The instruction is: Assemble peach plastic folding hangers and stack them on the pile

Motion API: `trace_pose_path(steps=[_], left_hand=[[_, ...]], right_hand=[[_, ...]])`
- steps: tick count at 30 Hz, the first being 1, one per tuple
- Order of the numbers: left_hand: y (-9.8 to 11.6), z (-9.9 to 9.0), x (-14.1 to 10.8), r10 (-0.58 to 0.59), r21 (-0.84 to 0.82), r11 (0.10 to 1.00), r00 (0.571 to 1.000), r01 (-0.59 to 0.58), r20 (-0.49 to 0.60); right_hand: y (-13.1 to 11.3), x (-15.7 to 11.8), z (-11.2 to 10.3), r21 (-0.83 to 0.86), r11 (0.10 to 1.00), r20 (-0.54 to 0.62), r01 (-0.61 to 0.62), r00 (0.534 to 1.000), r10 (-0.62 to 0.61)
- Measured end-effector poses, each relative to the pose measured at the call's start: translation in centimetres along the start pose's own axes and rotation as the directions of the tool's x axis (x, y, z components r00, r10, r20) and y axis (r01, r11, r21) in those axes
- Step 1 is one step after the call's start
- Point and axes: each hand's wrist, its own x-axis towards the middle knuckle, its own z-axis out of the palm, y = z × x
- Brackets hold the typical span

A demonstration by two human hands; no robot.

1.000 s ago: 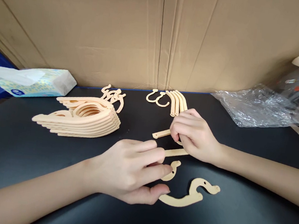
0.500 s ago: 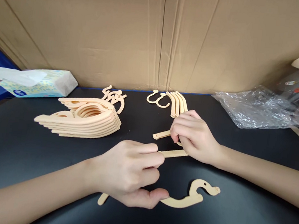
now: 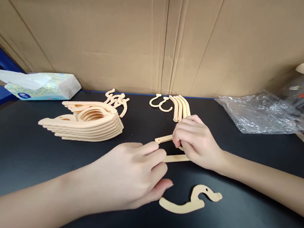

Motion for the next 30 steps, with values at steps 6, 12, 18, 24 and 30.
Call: trace_pose_path(steps=[6,12,18,24,30], left_hand=[[1.6,-1.1,-1.8,-0.283,0.040,0.959,0.950,0.281,0.133],[2.0,-0.1,-2.0,-0.328,-0.074,0.937,0.934,0.340,0.143],[2.0,1.1,-1.4,-0.392,-0.143,0.904,0.914,0.404,0.104],[1.5,2.3,-2.2,-0.454,-0.235,0.858,0.889,0.456,0.068],[1.1,2.7,-2.4,-0.418,-0.228,0.879,0.907,0.419,0.054]], right_hand=[[-0.3,0.2,-0.2,-0.019,1.000,-0.025,-0.005,1.000,0.005],[-1.1,1.8,-2.1,-0.105,0.994,0.074,-0.028,0.997,0.036],[-1.7,1.5,-3.0,-0.127,0.991,0.174,-0.050,0.982,0.072],[-2.0,-2.0,-2.7,-0.095,0.993,0.251,-0.077,0.963,0.098],[-2.5,-2.9,-2.6,-0.052,0.991,0.266,-0.124,0.955,0.134]])
